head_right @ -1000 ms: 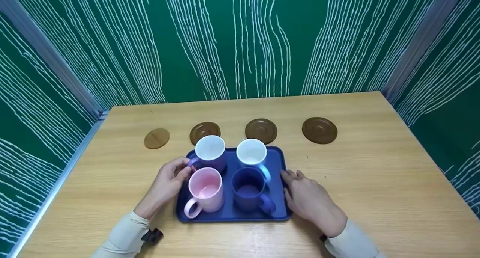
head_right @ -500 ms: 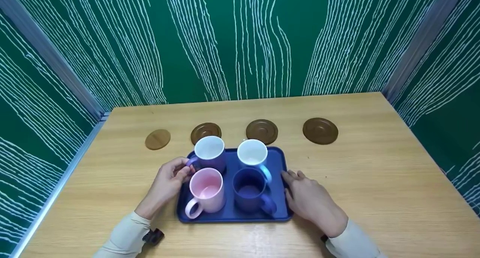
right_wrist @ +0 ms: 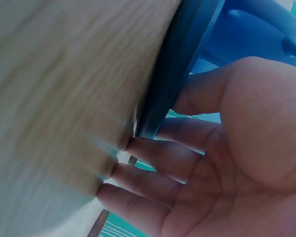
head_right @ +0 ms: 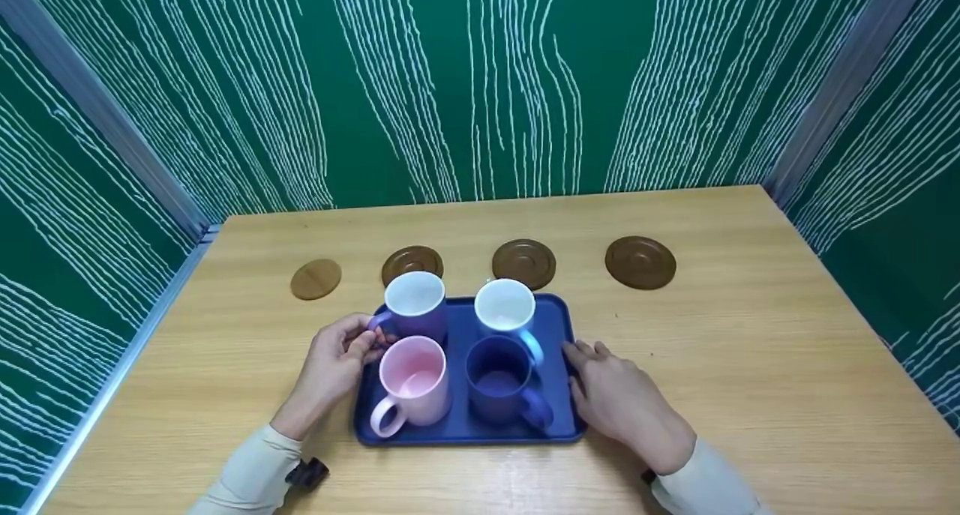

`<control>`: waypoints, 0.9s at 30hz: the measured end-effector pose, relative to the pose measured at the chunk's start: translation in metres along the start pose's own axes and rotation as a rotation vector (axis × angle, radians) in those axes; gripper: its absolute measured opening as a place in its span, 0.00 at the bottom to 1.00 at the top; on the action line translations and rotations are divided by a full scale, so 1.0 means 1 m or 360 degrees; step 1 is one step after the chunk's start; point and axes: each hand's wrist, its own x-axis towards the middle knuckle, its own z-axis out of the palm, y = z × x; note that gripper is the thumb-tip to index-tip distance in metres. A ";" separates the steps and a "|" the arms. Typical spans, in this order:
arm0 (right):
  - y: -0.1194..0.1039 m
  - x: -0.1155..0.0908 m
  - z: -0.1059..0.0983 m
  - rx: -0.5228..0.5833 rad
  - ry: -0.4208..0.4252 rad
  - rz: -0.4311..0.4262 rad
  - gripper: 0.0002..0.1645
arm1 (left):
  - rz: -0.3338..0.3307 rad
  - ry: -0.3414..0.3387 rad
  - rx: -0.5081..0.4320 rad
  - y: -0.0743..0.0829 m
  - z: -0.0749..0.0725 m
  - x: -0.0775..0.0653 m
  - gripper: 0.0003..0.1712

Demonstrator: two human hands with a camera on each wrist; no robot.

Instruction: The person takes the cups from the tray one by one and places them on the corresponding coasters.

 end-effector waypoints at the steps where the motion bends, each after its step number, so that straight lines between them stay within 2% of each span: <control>1: 0.000 0.000 0.000 0.0001 -0.0003 0.0002 0.29 | 0.0004 0.0009 0.0010 0.000 0.000 0.000 0.08; 9: 0.000 0.001 -0.001 0.0005 -0.0024 0.0011 0.30 | 0.0037 0.0076 0.0102 0.003 -0.003 0.000 0.09; 17: 0.000 0.002 -0.002 0.0019 -0.0018 0.0003 0.30 | 0.0044 0.0130 0.0057 0.011 -0.009 0.000 0.09; 27: 0.001 0.001 0.000 0.0028 0.0022 -0.0030 0.29 | 0.0224 0.0249 0.0169 0.028 -0.020 -0.001 0.08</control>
